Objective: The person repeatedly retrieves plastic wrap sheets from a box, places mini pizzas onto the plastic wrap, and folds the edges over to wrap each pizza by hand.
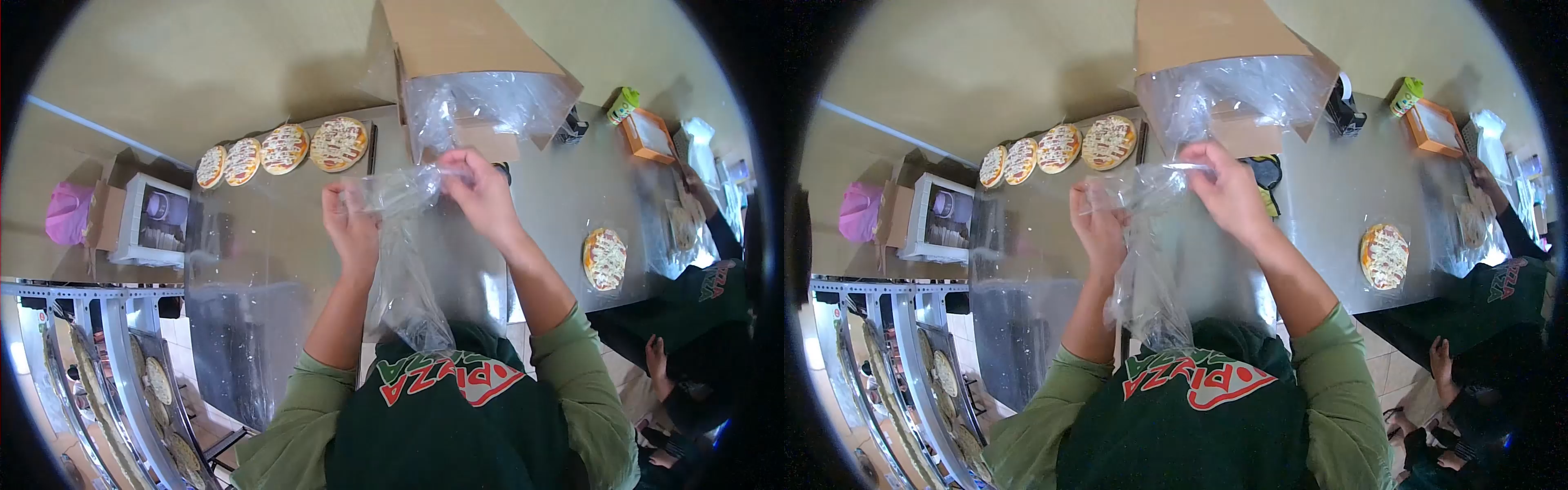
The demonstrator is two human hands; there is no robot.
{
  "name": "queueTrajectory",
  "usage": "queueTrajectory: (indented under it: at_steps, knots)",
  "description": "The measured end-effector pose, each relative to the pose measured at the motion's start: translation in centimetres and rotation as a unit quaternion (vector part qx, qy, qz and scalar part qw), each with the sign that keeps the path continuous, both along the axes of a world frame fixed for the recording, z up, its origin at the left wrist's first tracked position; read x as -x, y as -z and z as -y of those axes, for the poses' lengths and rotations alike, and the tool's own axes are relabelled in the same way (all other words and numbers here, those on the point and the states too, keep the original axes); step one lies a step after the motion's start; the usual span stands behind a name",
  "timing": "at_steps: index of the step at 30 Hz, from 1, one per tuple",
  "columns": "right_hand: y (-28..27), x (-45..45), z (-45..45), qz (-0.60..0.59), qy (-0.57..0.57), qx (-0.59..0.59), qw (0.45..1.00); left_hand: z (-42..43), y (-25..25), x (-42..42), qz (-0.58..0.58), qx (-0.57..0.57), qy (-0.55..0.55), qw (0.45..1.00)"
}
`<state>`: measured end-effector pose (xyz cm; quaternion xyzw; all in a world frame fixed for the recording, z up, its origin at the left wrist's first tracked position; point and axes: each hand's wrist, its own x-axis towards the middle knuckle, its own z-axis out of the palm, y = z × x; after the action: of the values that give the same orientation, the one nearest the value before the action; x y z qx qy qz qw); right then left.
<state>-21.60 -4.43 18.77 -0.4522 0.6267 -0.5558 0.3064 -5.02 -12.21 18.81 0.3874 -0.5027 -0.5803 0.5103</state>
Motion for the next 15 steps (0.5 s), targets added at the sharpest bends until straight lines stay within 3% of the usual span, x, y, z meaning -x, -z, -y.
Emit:
queueTrajectory:
  at_steps: [2,4,6,9,11,13,14,15]
  knots:
    - [-1.1,0.4,1.2,0.13,-0.053,0.03,0.99,0.6,-1.1,-0.8,-0.073,-0.111,-0.022,0.991]
    - [-2.0,-0.1,1.3,0.205,-0.104,0.085,0.97,1.3,-0.1,-1.6,-0.105,-0.139,-0.045,0.984]
    - [-2.7,-2.3,-0.7,0.119,-0.066,0.085,0.987,1.8,1.3,-2.3,-0.122,-0.172,-0.09,0.973]
    - [-0.2,-8.1,-3.7,0.015,-0.11,0.052,0.992,1.5,2.3,-2.4,-0.112,-0.224,-0.153,0.956]
    - [0.6,-10.1,-4.6,0.111,-0.103,-0.057,0.987,0.2,2.5,-1.6,-0.086,-0.252,-0.145,0.953]
    - [1.3,-9.8,-5.0,0.285,-0.114,-0.202,0.93,0.0,4.1,-2.4,-0.106,-0.227,-0.048,0.967]
    - [2.0,-8.9,-5.0,0.299,-0.065,-0.129,0.943,0.2,4.9,-3.0,-0.115,-0.214,0.0,0.97]
    - [2.6,-7.2,-5.1,0.311,-0.017,-0.056,0.949,0.8,4.5,-4.0,-0.126,-0.212,-0.052,0.968]
